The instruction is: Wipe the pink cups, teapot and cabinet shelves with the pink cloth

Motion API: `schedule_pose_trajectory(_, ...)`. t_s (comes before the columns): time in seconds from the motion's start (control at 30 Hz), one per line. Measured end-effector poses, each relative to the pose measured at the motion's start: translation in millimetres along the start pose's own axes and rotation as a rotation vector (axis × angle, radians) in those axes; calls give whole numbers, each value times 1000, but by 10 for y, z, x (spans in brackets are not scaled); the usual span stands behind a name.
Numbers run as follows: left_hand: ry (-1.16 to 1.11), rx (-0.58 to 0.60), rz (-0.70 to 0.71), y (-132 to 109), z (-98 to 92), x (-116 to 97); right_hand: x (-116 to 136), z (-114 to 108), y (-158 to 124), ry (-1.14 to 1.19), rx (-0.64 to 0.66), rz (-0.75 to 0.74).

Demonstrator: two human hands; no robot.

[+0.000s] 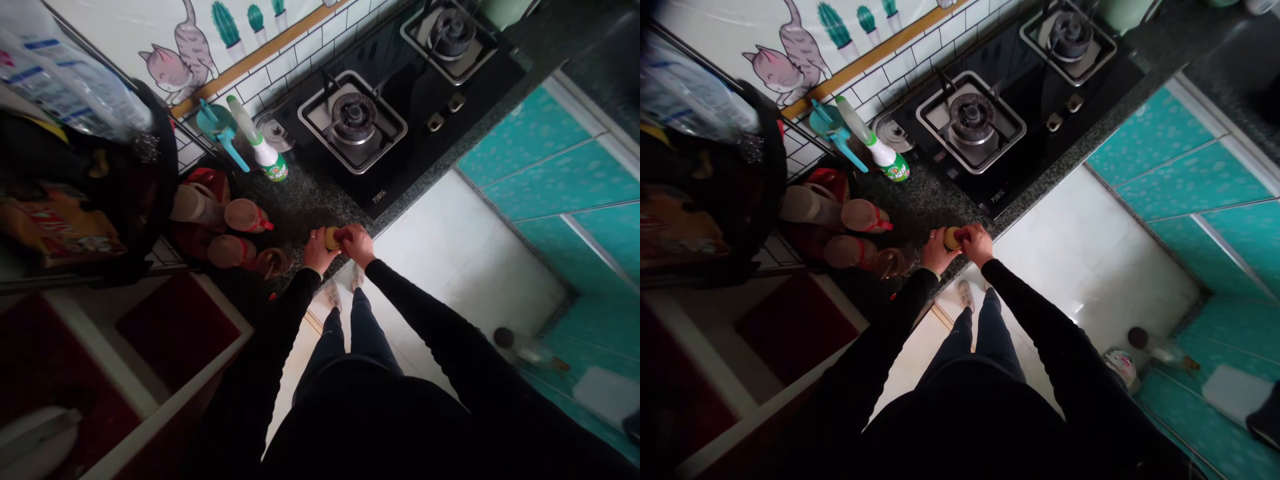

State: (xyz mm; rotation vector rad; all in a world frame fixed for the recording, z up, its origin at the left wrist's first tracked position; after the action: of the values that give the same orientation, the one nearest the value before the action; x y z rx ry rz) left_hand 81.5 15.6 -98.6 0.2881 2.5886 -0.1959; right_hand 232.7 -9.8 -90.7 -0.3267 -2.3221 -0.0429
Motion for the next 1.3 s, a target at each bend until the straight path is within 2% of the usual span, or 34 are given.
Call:
schedule_pose_trajectory(0.1,23,151,85,84,21,3,91,-44,303,-62,124,-74)
schedule_pose_trajectory(0.2,30,231,102,185,79,43,150,-29,347,-88,167,-115)
schedule_pose_trajectory(0.33,9,191,69,215,87,53,99,12,-27,-63,0,5)
schedule_pose_trajectory(0.43,40,200,64,159,79,19,118,127,-277,-12,7,-20)
schedule_pose_trajectory(0.53,90,195,44,132,48,-13,118,131,-140,-24,45,-67)
schedule_pose_trajectory(0.63,127,165,15,130,21,-26,37,14,150,-49,-20,-4)
schedule_pose_trajectory(0.7,134,148,17,126,19,-30,-2,-19,163,-33,-65,34)
schedule_pose_trajectory(0.8,123,149,41,120,38,-30,-51,59,-190,2,-75,52)
schedule_pose_trajectory(0.9,106,154,28,126,44,-14,-136,246,-682,33,31,71)
schedule_pose_trajectory(1.0,120,133,-45,116,13,24,-268,252,-916,84,42,168)
schedule_pose_trajectory(1.13,177,28,-108,50,-103,59,-342,-36,-740,98,-87,300)
schedule_pose_trajectory(1.23,114,-48,-28,28,-162,13,-204,-256,-491,97,-193,226)
schedule_pose_trajectory(1.3,36,-49,20,46,-137,7,-62,-287,-370,99,-215,122)
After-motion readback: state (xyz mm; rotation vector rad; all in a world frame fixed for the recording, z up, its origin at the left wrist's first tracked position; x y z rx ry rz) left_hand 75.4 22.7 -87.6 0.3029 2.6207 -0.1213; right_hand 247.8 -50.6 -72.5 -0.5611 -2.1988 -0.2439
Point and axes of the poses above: each hand's wrist, its own y-axis towards the middle knuckle, its own z-axis out of the palm, x = y × z, the point moved 9 cm from there along y, towards the middle knuckle, and after that the axes turned 7 degrees about -x, right-handed, at the moved point
